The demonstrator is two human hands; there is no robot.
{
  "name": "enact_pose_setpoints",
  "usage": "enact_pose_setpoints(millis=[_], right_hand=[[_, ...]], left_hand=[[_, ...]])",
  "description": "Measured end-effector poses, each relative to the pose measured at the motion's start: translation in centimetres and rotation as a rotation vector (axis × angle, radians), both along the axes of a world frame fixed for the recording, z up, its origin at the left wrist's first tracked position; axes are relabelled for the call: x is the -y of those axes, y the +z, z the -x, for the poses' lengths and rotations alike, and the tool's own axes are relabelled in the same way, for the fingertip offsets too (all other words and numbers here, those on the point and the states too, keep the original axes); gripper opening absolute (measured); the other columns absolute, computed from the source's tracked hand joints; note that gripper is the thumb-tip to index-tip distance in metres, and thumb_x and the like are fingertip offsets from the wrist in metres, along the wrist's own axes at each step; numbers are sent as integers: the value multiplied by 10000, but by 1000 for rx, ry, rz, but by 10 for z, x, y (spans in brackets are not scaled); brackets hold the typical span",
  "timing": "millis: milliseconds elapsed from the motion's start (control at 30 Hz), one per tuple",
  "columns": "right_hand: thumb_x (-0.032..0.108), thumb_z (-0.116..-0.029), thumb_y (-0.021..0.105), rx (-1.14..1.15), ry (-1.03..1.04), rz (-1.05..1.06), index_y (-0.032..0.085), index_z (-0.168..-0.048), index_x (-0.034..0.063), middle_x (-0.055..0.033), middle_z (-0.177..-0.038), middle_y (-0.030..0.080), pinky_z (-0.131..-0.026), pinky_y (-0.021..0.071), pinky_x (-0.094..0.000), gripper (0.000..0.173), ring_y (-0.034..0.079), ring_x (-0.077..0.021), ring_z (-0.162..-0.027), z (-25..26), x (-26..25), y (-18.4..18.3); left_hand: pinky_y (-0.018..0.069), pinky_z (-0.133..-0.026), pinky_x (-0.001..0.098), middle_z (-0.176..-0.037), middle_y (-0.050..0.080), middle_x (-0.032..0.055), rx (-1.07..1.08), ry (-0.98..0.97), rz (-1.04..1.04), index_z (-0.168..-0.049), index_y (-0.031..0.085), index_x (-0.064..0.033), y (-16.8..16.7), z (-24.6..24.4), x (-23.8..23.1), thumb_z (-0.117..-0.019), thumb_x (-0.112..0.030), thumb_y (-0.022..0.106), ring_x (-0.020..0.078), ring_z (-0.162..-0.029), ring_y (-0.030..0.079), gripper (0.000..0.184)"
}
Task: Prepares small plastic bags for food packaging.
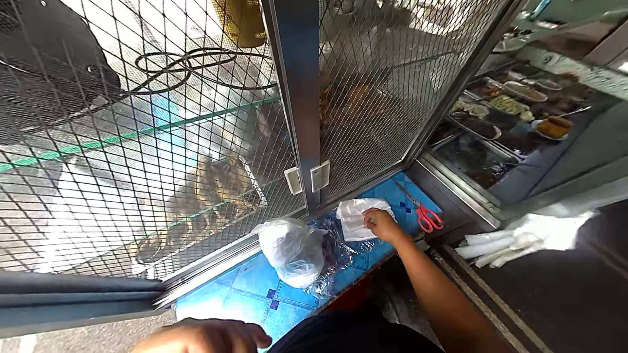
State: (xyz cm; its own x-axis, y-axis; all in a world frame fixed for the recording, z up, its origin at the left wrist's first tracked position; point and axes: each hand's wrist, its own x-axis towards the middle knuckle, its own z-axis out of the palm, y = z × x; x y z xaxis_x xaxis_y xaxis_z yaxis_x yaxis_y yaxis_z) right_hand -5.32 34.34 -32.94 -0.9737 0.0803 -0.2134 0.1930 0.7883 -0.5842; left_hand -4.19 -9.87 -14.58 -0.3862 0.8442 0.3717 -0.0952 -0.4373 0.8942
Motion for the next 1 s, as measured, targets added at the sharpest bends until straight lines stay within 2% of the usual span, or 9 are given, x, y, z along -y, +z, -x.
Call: enact_pose_setpoints(millis=[100,200,233,300,567,733,800,900,1000], right_hand=[[27,-937,659,-90,-12,-105,749,-923,-16,-177,-1167,699,-1074,475,-499,102,620,-330,-1194,-1,8,12],[58,-962,627,-114,-125,-262,731,-988,8,-182,-1062,689,-922,543,-549,118,665,-362,-1051,-4,21,28],[70,-985,600,-94,-168,-290,706,-1023,9,-191,-1069,690,-867,555,-567,128,684,-374,-1014,-5,26,33],[80,-1021,546,-74,-230,-280,658,-1084,6,-205,-1106,687,-824,559,-584,148,696,-392,-992,-5,30,40],[51,-1028,546,-322,-300,-160,631,-1096,-49,-234,-1068,681,-822,588,-550,148,711,-386,-928,-9,29,42],[21,-1011,567,-440,-297,-98,643,-1092,-41,-206,-1002,696,-808,611,-512,127,727,-342,-858,-12,27,40],[-3,-999,576,-379,-262,-79,651,-1160,-34,-208,-1038,709,-869,599,-513,180,727,-346,-931,-13,27,43],[0,-962,619,-237,-179,-52,686,-1178,-16,-203,-1119,707,-966,557,-493,227,697,-337,-1045,-16,24,48],[29,-914,709,-86,-169,-16,671,-1265,7,-203,-1171,676,-953,570,-463,354,692,-313,-1027,-17,24,48]], left_hand=[[474,-1094,530,-1123,738,78,13,-38,11,-1135,691,-133,-4,2,-10,-1002,-614,468,284,-1153,676,546],[465,-1107,516,-1172,726,92,-2,-70,25,-1161,677,-127,-7,3,-21,-1017,-584,473,293,-1191,656,520],[469,-1105,511,-1193,719,98,-14,-81,39,-1173,672,-121,-8,3,-25,-1020,-580,472,296,-1201,651,523],[480,-1099,492,-1227,709,103,-35,-104,73,-1196,666,-112,-10,3,-30,-1024,-581,472,293,-1221,642,536],[513,-1060,440,-1247,694,130,-42,-164,100,-1205,659,-80,-22,7,-47,-1034,-537,497,281,-1219,641,515],[528,-1032,424,-1236,695,146,-46,-185,84,-1204,659,-48,-40,7,-61,-1048,-488,508,274,-1186,655,491],[527,-1029,417,-1235,693,149,-51,-198,95,-1207,657,-39,-47,6,-64,-1053,-471,510,266,-1183,654,481],[524,-1027,415,-1239,687,147,-47,-208,130,-1199,654,-34,-52,4,-67,-1059,-457,507,257,-1181,650,469],[525,-1033,422,-1238,687,152,-38,-204,127,-1200,652,-26,-57,4,-67,-1064,-432,509,264,-1180,653,451]])
